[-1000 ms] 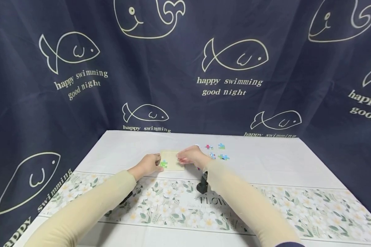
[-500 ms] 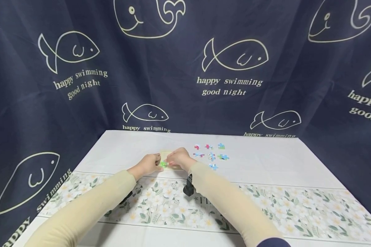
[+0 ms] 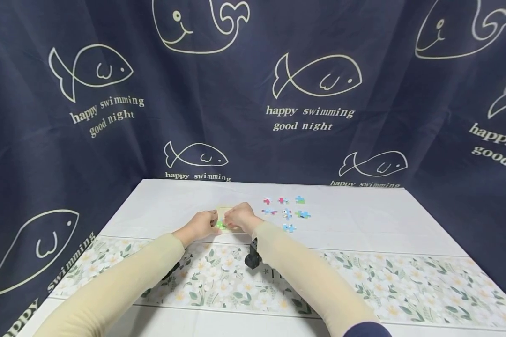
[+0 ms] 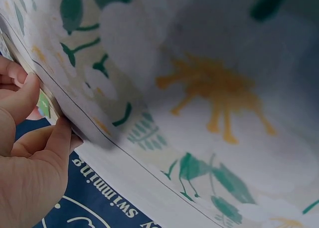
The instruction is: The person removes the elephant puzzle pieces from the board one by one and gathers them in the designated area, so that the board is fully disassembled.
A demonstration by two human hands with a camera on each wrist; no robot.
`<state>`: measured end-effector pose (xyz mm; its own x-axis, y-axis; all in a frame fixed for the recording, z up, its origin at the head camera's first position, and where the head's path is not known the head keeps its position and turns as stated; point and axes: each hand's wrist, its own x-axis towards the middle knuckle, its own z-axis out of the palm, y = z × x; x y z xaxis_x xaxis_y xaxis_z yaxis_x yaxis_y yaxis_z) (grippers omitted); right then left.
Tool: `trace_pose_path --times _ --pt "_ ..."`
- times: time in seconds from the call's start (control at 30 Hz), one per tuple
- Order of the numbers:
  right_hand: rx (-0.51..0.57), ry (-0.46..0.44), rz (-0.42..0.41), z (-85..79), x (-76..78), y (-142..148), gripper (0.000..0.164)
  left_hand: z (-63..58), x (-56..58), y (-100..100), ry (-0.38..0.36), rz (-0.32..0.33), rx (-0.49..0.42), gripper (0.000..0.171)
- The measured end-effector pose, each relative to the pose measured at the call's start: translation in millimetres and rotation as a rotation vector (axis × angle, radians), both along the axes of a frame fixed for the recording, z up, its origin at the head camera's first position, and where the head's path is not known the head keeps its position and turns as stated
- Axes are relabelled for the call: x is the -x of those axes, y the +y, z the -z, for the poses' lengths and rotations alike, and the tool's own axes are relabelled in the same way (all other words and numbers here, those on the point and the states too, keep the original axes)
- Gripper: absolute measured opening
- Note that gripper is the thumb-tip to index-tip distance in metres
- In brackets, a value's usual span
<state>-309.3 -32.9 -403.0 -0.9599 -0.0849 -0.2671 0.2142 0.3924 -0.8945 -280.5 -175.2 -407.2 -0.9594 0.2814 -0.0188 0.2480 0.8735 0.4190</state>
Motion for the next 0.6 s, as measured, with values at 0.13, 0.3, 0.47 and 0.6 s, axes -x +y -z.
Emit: trace_pose_path --times 0.13,0.3,0.47,0.6 --pt "-0.006 0.002 -0.017 -0.2 -0.5 -2.4 0.013 -0.5 -0.2 -0.7 -0.015 -0.011 -0.013 0.028" --pt "-0.007 -0.003 -0.030 -1.8 -2.4 -2.7 0.009 -1.1 0.5 -0.6 -0.030 -0.036 -0.025 0.055" --pt "0.045 -0.014 -0.042 -2.4 -5.4 -0.3 0.008 -0.1 0.4 -0.9 -0.041 -0.033 -0.034 0.062" --pt "0.116 -0.044 -0.061 -2.4 -6.2 3.8 0.011 1.3 0.2 -2.4 -0.041 -0.021 -0.030 0.062"
